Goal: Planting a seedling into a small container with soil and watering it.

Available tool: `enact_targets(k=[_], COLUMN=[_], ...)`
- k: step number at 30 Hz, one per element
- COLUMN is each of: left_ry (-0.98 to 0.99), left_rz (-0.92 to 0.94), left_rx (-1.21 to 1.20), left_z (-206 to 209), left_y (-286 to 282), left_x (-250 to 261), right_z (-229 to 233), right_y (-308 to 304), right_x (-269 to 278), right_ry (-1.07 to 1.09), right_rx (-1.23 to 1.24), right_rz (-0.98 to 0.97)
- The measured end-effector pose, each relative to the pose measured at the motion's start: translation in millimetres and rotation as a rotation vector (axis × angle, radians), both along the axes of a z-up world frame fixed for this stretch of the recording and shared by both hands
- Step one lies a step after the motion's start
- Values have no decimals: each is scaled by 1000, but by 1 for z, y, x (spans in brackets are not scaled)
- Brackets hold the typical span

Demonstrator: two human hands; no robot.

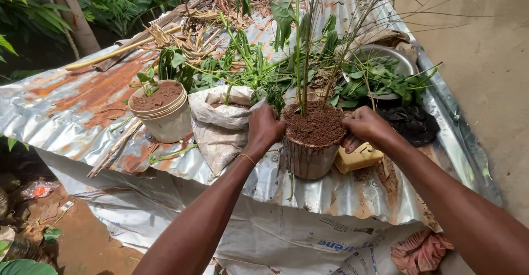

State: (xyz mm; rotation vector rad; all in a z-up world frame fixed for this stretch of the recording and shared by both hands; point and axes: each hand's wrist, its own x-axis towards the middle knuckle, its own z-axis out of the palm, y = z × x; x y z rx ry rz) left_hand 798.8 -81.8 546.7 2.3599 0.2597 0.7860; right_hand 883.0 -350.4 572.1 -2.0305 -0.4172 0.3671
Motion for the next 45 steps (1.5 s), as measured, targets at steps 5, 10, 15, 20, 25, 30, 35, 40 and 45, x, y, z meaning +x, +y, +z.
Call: enact_targets(k=[5,10,15,20,25,30,35,40,45], left_ry=[13,-83,-43,-75,64,119,215,134,163], left_rz=[-35,-9,-10,-17,-5,4,1,-18,-51], left_rx=[0,113,91,95,0,-61,-114,-96,-111], left_z=[-7,-11,-12,-31,-28,-17,-11,-7,-5], left_y=[2,4,6,18,19,17,18,16,15], left_x=[18,31,48,62,45,35,27,11,4], right_z=[-14,-12,0,-9,-8,-8,-5,-8,-3], right_y=[1,6,11,13,13,13,12,8,4], right_x=[10,15,21,26,17,18,18,20,17], right_ry=[47,46,42,31,6,-28,-15,1,56], right_rx=[35,89,73,71,10,2,-39,-57,-41], right_rz=[-18,-35,-44,-52,-72,-63,-62,-52,-27])
